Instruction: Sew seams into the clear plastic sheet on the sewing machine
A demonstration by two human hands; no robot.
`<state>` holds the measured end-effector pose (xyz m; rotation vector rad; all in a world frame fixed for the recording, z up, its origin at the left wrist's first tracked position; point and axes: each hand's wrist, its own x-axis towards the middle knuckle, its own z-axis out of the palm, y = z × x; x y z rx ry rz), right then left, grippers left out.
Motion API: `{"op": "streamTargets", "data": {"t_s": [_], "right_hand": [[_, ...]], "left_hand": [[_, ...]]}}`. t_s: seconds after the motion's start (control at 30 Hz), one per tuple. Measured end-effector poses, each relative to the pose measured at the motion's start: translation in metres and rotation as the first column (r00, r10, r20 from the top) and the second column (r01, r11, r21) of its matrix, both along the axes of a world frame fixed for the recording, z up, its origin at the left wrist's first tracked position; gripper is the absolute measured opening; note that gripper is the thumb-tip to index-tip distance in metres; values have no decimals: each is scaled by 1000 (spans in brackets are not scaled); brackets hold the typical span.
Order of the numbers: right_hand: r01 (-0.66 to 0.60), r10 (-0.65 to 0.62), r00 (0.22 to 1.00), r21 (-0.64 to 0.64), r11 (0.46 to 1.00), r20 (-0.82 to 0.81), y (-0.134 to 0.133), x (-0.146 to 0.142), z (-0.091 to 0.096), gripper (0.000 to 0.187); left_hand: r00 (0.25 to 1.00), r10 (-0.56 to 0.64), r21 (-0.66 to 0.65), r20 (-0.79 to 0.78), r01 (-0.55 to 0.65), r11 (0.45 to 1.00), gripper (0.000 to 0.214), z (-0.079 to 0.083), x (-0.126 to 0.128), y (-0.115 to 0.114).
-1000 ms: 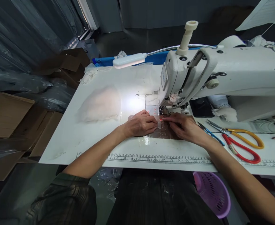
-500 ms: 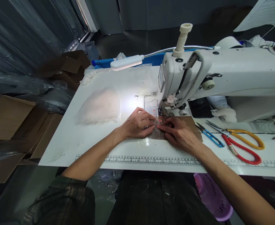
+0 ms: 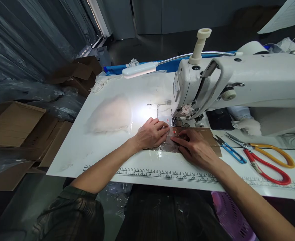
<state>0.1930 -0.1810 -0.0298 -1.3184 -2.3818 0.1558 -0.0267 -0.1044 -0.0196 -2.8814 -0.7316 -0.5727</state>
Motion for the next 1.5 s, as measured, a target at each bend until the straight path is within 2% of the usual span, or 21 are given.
{"op": "streamTargets", "data": {"t_s": [0.23,0.4,0.5,0.63,0.83,0.97,1.2,1.5], "right_hand": [[13,-14,999,40,999,29,-1,0,-3,33],[16,-18,998,36,999,60,-1,0,-2,34],[13,-17,997,45,999,75,0,-1,0,32],[37,-43,994,61,997,101,4,-6,2,33],[62,-75,987,92,994,142,6,-10,3,33],[79,-91,984,82,994,153,5,-10,2,35],[85,-97,984,86,993,152,5,-11,2,35],[91,-100,988,80,993,117,6,-10,-2,36]], "left_hand": [[999,-4,-50,-48,1,999,30,4,0,1],[995,96,-115,-22,-98,989,29,6,4,-8],[991,125,-83,-44,-128,988,31,6,8,-11],[995,68,-60,-68,-72,996,32,3,12,2],[1000,4,-130,-11,-6,991,32,0,8,20],[1000,-8,-153,15,10,988,33,0,5,20],[999,-11,-108,-49,6,994,35,2,7,21],[1000,0,-80,-15,-1,997,36,0,7,19]]}}
